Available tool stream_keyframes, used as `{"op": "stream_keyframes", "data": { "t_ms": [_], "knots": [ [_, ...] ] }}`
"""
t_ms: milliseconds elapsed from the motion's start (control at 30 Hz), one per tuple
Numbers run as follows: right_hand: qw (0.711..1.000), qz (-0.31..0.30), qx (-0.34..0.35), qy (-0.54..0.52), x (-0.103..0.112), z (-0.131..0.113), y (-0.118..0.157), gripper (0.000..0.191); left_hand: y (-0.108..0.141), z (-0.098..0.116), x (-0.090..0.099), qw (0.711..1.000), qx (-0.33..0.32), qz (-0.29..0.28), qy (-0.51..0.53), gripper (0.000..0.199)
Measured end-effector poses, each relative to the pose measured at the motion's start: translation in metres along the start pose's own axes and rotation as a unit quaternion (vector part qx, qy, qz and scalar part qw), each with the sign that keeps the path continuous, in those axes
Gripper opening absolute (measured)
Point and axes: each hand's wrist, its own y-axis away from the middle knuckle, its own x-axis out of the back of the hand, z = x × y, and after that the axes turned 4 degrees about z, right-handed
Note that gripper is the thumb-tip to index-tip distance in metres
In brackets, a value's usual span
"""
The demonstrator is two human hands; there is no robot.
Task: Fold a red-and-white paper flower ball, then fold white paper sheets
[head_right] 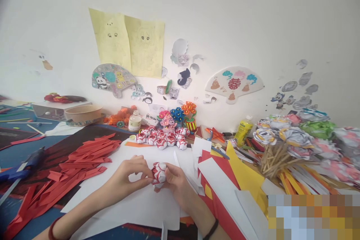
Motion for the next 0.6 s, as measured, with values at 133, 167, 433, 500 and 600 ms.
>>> {"op": "stream_keyframes", "data": {
  "t_ms": [133,167,433,500,600],
  "knots": [
    [1.000,0.010,-0.001,0.002,-0.0013,-0.0002,-0.0008,0.031,0.0000,0.0008,0.0009,1.000,-0.010,0.026,-0.005,0.015],
    [1.000,0.014,0.001,0.002,-0.0013,0.0000,-0.0008,0.031,-0.0005,0.0009,0.0013,0.999,-0.008,0.030,-0.006,0.015],
    [1.000,0.018,-0.007,0.000,-0.0013,-0.0007,0.0004,0.039,-0.0021,0.0030,0.0026,0.999,0.044,0.026,0.009,0.022],
    [1.000,0.023,-0.007,0.005,-0.0012,-0.0011,0.0006,0.042,-0.0019,0.0040,0.0026,0.999,0.047,0.022,0.004,0.021],
    [0.999,0.032,-0.007,0.014,0.0000,-0.0005,0.0006,0.045,-0.0020,0.0052,0.0024,0.999,0.048,0.023,0.001,0.021]
  ]
}}
